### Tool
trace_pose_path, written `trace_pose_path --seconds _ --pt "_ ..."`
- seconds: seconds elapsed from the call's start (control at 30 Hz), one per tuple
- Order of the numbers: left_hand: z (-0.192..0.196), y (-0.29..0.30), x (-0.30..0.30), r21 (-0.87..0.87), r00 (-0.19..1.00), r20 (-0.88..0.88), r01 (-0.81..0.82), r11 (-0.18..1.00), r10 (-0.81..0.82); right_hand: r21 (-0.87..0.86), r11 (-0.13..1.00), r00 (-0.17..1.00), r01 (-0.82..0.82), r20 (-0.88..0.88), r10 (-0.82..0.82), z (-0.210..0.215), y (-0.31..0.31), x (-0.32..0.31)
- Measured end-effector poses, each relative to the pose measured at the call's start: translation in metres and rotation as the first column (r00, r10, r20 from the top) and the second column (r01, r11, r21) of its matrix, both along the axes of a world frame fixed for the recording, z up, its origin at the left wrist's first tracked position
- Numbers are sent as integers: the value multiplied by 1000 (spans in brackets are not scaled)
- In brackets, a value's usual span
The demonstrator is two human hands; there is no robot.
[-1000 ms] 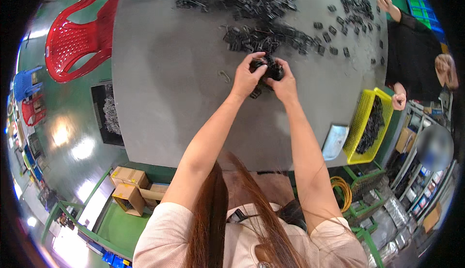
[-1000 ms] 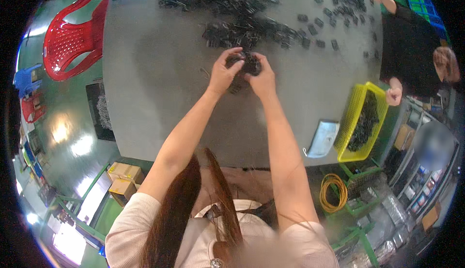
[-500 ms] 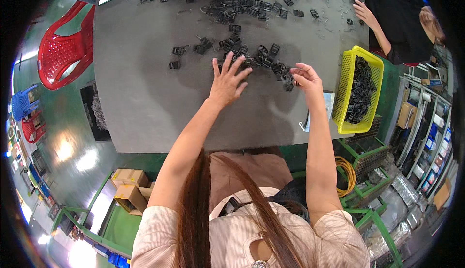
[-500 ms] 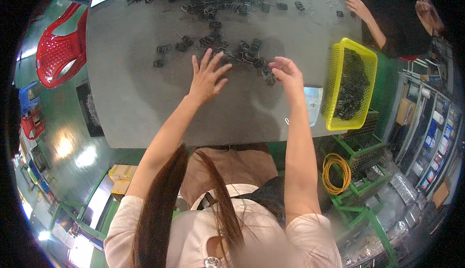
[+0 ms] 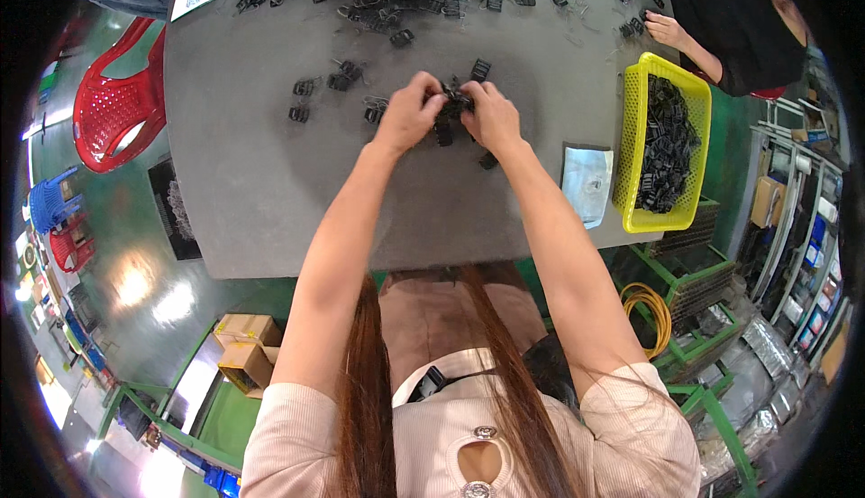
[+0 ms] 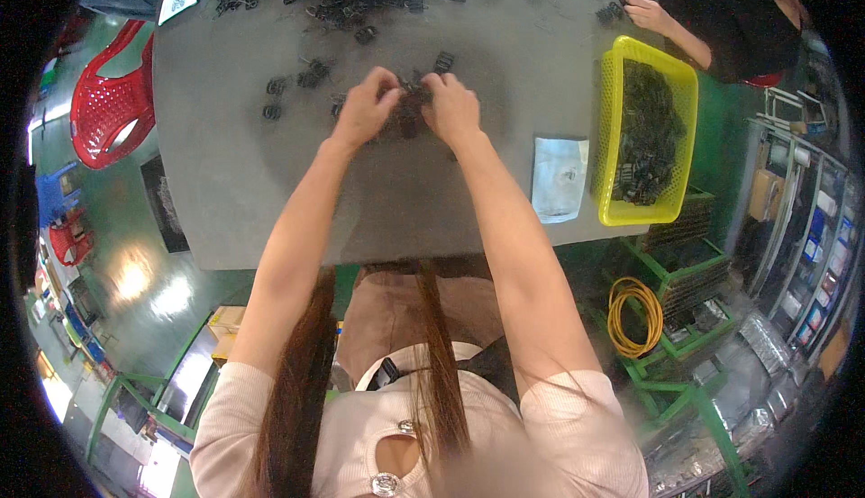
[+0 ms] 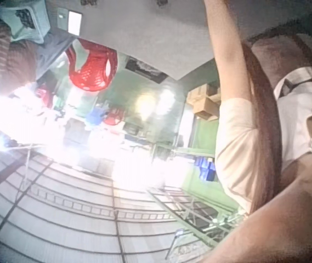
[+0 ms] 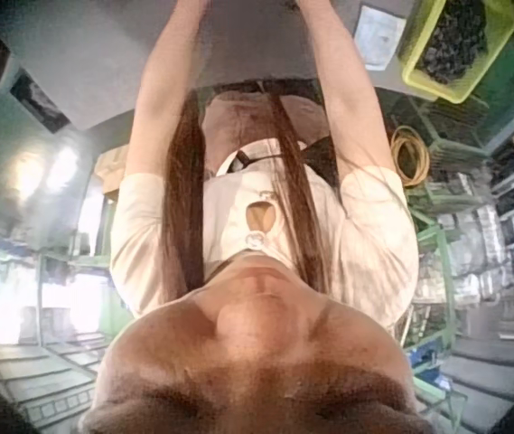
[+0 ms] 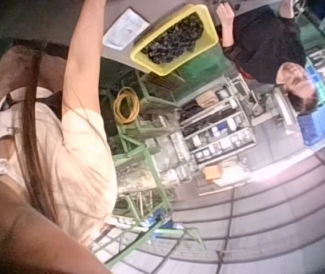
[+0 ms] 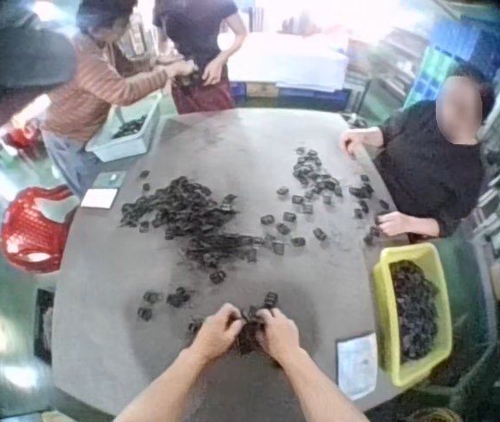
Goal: The person assembles small black plastic components with metal hooks at a workbench. They pick up parts, connect them by hand, and place the assembled units into a yellow basket. Another person works alongside at the same table.
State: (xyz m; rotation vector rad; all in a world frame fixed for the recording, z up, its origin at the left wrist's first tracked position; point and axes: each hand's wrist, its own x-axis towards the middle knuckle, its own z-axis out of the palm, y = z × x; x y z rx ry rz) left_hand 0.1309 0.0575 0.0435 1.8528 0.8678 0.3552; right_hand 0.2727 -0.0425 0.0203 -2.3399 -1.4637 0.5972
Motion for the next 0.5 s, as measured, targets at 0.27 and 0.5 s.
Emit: trace_pose_path --seconds 0.27,0.5 --pt "31 19 -52 -228 951 80 -273 934 298 52 985 510 163 -859 -39 62 33 15" --pt "40 32 -61 -277 823 245 -448 850 513 -78 997 928 -8 -372 -21 17 11 46"
